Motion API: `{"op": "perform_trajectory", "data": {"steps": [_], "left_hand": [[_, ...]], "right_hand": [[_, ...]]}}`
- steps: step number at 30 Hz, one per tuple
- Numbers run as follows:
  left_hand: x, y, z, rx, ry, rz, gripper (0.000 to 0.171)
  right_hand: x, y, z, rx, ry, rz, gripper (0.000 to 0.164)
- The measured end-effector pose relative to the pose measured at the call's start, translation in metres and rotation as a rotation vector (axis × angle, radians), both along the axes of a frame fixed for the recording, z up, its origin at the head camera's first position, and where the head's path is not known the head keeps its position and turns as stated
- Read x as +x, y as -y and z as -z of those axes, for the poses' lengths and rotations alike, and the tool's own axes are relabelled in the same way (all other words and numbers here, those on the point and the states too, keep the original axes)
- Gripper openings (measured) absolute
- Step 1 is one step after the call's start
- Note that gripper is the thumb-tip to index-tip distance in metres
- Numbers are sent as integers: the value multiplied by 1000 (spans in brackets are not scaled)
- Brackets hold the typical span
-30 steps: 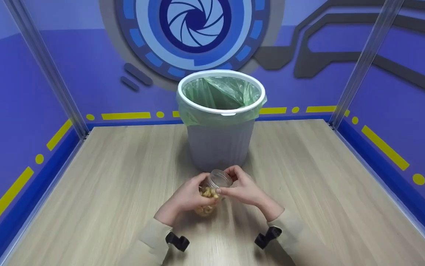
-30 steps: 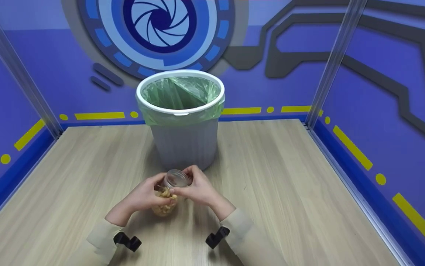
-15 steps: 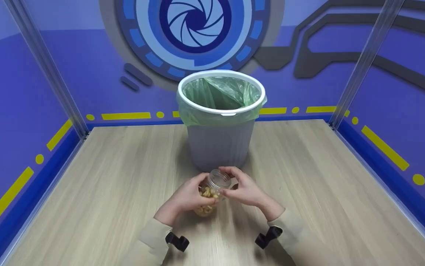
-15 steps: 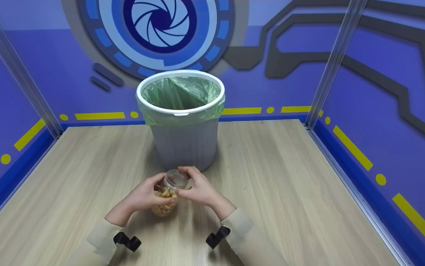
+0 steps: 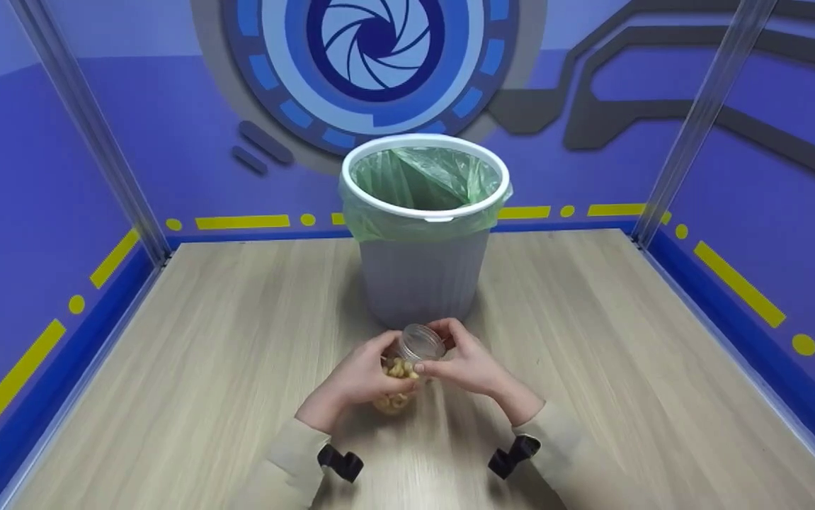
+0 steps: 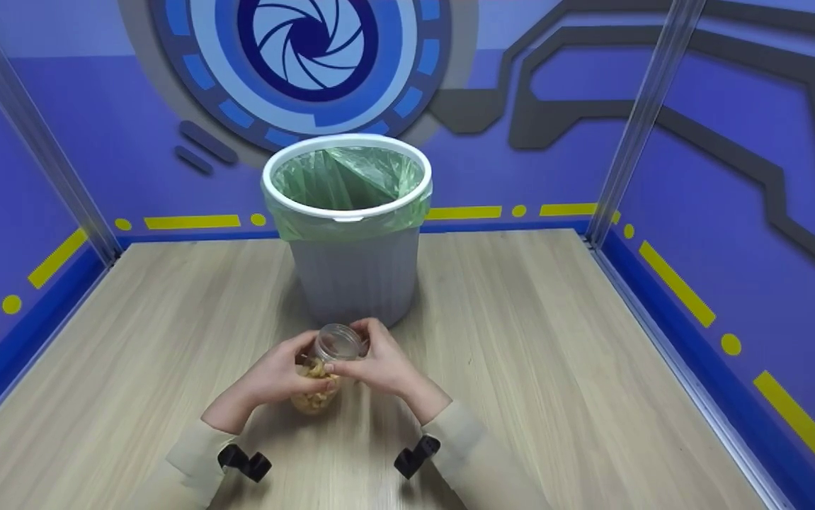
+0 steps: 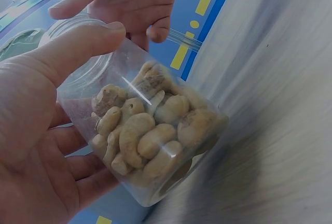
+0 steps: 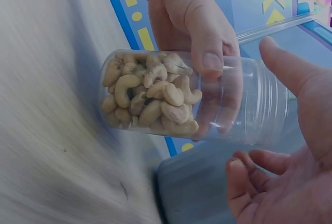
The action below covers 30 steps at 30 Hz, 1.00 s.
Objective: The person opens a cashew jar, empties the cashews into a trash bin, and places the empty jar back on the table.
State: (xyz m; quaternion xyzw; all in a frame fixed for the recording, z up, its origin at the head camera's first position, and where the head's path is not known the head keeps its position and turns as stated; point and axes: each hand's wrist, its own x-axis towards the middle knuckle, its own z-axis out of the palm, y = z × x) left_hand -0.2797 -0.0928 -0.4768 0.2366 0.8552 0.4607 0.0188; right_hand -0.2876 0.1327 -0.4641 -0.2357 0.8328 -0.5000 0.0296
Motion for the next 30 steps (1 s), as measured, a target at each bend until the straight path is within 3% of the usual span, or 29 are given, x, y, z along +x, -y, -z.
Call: {"op": "perform_trajectory", "data": {"steps": [10,22,30], "left_hand": [[0,0,-3,-16,-2,12,66],[0,-1,-2,-15,21,1,69],[0,1,1,-12,-6,9,70]], "right_hand": [[0,2,1,-25,-21,38,55],[0,-1,0,21,-94,-37,60],[0,-3,1,-24,-53,-127,68]]}}
